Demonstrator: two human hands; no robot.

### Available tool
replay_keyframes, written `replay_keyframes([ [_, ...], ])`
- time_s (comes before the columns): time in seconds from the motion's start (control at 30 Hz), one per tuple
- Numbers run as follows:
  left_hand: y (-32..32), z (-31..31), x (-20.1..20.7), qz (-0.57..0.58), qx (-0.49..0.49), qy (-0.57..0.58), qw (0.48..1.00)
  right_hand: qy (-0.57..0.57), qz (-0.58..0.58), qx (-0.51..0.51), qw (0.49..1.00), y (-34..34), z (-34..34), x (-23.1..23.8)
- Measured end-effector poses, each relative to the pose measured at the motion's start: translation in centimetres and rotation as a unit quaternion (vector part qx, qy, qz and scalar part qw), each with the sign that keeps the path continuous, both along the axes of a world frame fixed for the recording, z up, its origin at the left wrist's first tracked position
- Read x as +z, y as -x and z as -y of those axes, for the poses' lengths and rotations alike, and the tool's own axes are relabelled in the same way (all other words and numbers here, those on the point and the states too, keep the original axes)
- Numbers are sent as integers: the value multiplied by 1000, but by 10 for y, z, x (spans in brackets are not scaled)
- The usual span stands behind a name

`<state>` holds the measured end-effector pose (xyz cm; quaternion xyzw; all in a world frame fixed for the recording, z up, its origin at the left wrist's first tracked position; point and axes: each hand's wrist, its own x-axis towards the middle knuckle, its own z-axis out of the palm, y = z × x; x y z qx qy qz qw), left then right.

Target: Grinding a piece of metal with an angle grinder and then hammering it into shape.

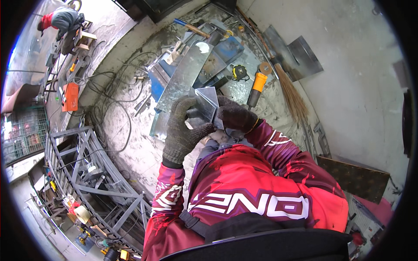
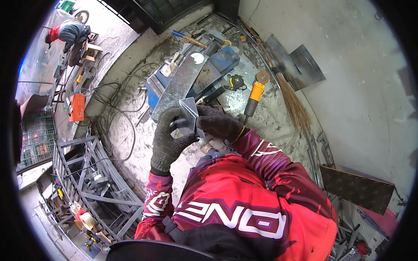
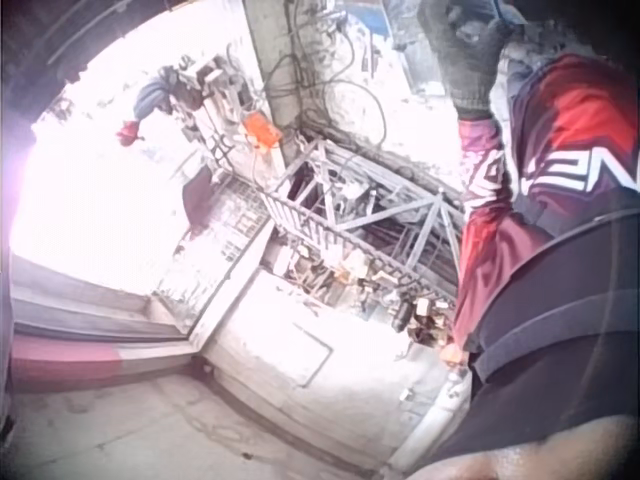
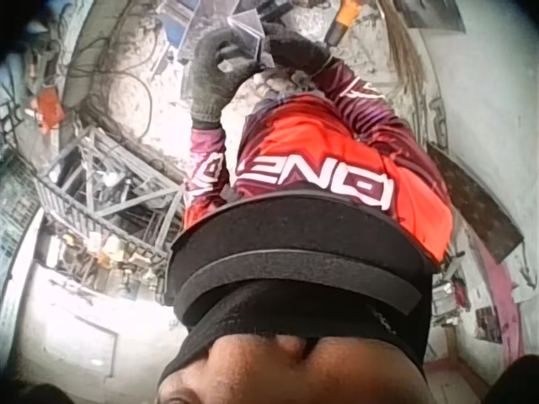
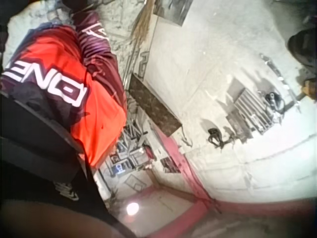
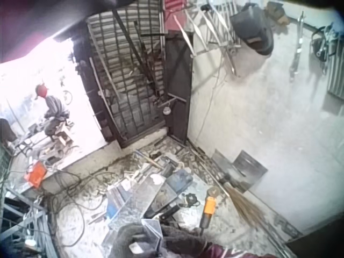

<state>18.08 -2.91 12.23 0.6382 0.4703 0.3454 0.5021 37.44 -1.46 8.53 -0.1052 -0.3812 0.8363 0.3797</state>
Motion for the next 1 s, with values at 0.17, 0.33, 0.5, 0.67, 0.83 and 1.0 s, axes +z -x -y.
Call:
replay_keyframes([
  [0.17, 6, -7, 18, -171, 19, -164, 971, -21, 4, -82, 996, 11, 4, -33],
  [0.33, 14, -14, 30, -179, -64, -200, 961, -157, 153, -99, 971, 11, 10, -49],
  [0.5, 15, -14, 34, -248, -89, -292, 920, 216, -91, -4, 972, 14, 14, -46],
  [0.67, 10, -12, 32, -167, -99, -298, 934, -116, 64, -54, 990, 20, 8, -51],
  [0.83, 13, -15, 37, -163, -115, -265, 943, -155, 90, -62, 982, 20, 11, -53],
  [1.0, 13, -15, 44, -224, -150, -292, 918, 157, -79, 49, 983, 21, 19, -47],
])
